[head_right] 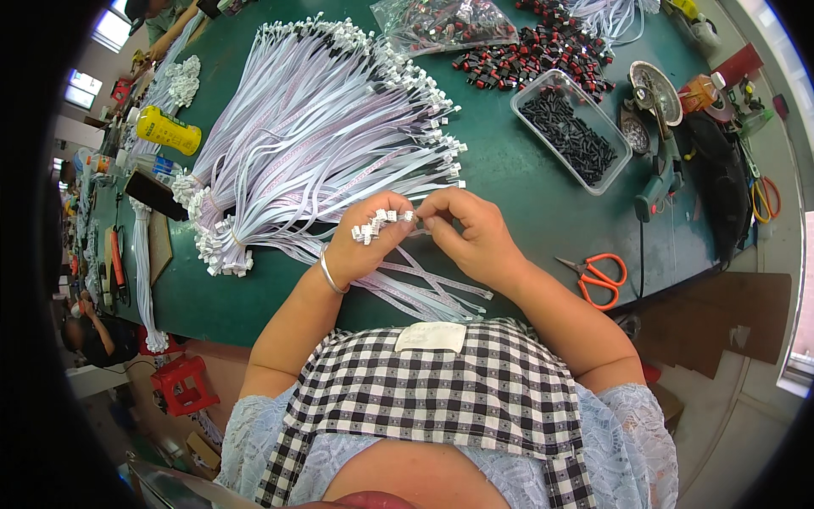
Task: The person repeatedly picks up small black plastic components from a container and attaches them to the ends of white and pink striped cables. The person handles the cables and components by hand, inserting the black pieces into the cable tips and placing the finished items on the table.
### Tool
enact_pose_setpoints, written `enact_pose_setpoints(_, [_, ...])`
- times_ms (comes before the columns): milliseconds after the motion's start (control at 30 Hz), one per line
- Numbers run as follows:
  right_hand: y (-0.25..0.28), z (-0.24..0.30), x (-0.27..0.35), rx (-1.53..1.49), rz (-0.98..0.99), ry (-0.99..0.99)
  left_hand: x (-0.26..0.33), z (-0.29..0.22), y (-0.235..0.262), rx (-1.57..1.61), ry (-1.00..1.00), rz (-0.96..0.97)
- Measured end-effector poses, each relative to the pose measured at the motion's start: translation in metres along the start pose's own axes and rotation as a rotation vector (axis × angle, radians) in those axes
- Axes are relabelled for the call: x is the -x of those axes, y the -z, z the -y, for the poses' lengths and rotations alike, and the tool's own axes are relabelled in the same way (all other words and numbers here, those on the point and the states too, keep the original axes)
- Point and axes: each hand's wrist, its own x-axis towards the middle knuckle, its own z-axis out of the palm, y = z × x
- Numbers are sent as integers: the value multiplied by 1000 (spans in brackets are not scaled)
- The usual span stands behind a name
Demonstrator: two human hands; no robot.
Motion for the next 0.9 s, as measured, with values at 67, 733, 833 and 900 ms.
enact_pose_setpoints(67, [-1, 3, 0, -15, -6, -23, 0, -2, 0, -8, -3, -2])
enact_pose_setpoints(733, [3, 21, -6, 265, 5, -23, 0, -3, 1, -84, 6, -17])
enact_pose_setpoints(833, [3, 20, -6, 348, -2, 59, 0, -6, 1, -78, 27, -17])
enact_pose_setpoints(900, [3, 21, -6, 442, -11, 147, 0, -6, 2, -78, 66, -9])
